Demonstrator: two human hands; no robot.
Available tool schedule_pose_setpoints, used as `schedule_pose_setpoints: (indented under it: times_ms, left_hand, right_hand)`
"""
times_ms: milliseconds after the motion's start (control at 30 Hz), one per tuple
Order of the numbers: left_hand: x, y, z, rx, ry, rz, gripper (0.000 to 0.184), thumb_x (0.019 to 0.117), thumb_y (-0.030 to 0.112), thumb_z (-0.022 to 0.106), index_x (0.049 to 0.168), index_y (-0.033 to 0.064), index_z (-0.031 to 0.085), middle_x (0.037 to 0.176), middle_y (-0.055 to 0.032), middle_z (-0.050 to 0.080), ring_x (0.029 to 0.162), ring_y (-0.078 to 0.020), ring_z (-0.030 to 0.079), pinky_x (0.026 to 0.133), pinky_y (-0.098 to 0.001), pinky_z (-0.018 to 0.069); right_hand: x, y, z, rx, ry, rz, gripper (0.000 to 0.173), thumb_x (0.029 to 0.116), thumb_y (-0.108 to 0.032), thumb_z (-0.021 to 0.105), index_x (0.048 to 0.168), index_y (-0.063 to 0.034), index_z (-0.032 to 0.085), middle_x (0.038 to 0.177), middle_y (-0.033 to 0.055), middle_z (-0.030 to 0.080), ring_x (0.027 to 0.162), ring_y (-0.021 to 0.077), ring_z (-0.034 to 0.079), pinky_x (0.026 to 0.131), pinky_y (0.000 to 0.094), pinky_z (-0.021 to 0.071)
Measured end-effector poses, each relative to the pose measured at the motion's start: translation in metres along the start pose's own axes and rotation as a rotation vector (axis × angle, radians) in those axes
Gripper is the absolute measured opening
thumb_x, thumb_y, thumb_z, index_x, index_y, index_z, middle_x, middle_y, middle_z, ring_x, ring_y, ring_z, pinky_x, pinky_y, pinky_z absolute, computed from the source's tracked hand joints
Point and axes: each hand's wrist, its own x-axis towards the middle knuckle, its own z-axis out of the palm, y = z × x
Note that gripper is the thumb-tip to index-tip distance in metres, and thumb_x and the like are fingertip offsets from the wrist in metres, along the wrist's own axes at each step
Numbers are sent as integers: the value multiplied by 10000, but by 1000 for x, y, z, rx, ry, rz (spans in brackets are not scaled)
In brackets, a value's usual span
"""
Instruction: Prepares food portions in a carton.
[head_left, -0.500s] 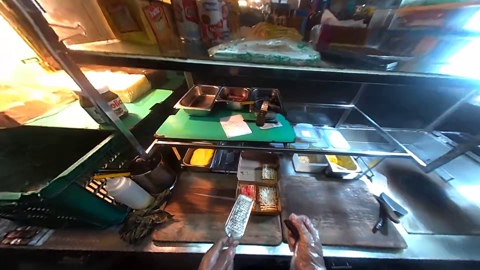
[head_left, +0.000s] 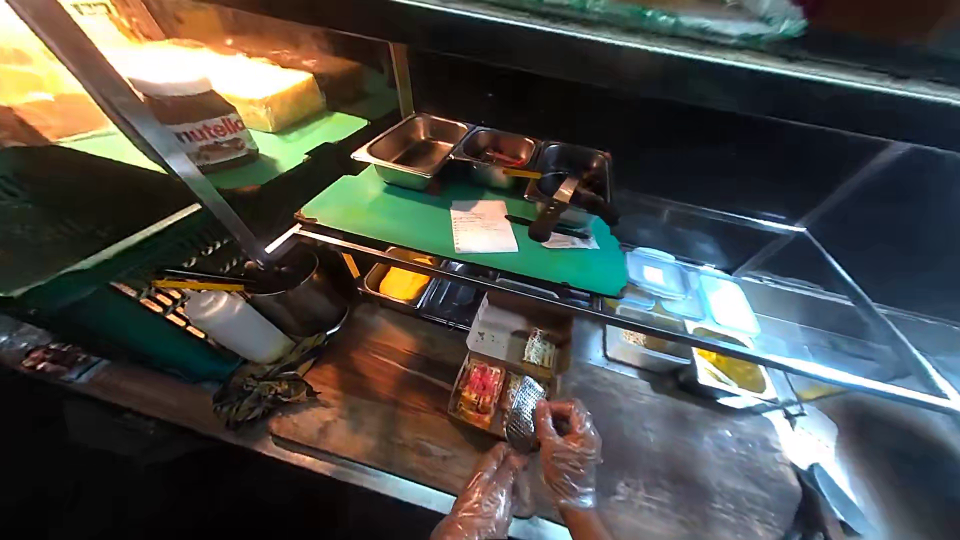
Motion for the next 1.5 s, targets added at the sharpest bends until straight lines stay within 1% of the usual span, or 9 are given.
schedule_pose_setpoints:
  times_ms: [167, 367, 533, 700, 800, 900, 1167, 1300, 1500]
  left_hand:
    - [17, -2, 15, -70, 1, -78, 192, 1074, 219, 490, 1189, 86, 566, 749, -18, 567, 564, -111, 535, 522, -274, 489]
    - [30, 7, 18, 445, -18, 16, 453, 1083, 260, 436, 1445, -9, 473, 1238, -208, 665, 1161, -296, 659, 1039, -458, 509]
    - [17, 34, 11, 446, -58, -61, 456, 1070, 214, 478, 1459, -22, 451, 1268, -221, 650, 1204, -299, 636, 1059, -439, 483]
    - [31, 27, 6, 538, -99, -64, 428, 1075, 237, 433, 1433, 2, 448, 1191, -201, 671, 1120, -307, 678, 984, -460, 538]
    - [28, 36, 2, 479, -81, -57, 455, 1076, 226, 458, 1462, -15, 444, 1258, -207, 652, 1186, -290, 645, 1042, -431, 495]
    - [34, 37, 6, 537, -89, -80, 432, 1073, 226, 440, 1445, 5, 433, 1213, -189, 667, 1138, -295, 673, 995, -435, 534]
    - [39, 34, 2, 556, -111, -64, 430, 1065, 230, 436, 1427, -1, 444, 1193, -192, 670, 1119, -301, 679, 976, -448, 543]
    - [39, 32, -1, 551, -97, -57, 443, 1041, 229, 487, 1420, 1, 452, 1182, -189, 677, 1111, -303, 683, 970, -454, 546]
    - [31, 26, 0, 525, -120, -36, 460, 1056, 238, 480, 1438, -15, 445, 1190, -198, 674, 1122, -306, 675, 988, -448, 534]
  right_hand:
    - [20, 20, 19, -101, -9, -75, 106, 823, -144, 786, 787, -61, 732, 813, 26, 718, 783, 73, 697, 738, 240, 602]
    - [29, 28, 36, -343, -86, 7, 129, 831, -167, 756, 792, -45, 738, 781, 67, 727, 748, 154, 711, 726, 365, 602]
    - [15, 26, 31, -289, -100, 26, 145, 819, -158, 726, 721, -72, 663, 713, 23, 670, 697, 109, 673, 667, 306, 584]
    - [37, 28, 44, -471, -186, 206, 160, 863, -157, 755, 820, -7, 717, 800, 124, 711, 791, 240, 696, 779, 470, 568]
    - [25, 26, 43, -437, -118, 111, 166, 810, -158, 732, 705, -63, 644, 685, 46, 645, 668, 161, 648, 652, 383, 549]
    - [49, 26, 56, -470, -164, 305, 156, 859, -126, 790, 812, -15, 690, 800, 124, 697, 793, 245, 684, 782, 481, 560]
    - [52, 24, 62, -464, -162, 354, 158, 877, -118, 791, 818, -12, 691, 803, 140, 690, 800, 267, 673, 779, 496, 545]
    - [34, 11, 52, -504, -170, 257, 184, 828, -153, 744, 718, -57, 633, 686, 61, 629, 682, 187, 629, 666, 417, 523]
    - [36, 13, 46, -557, -256, 335, 178, 877, -157, 742, 824, 2, 682, 802, 146, 679, 803, 280, 673, 765, 505, 548]
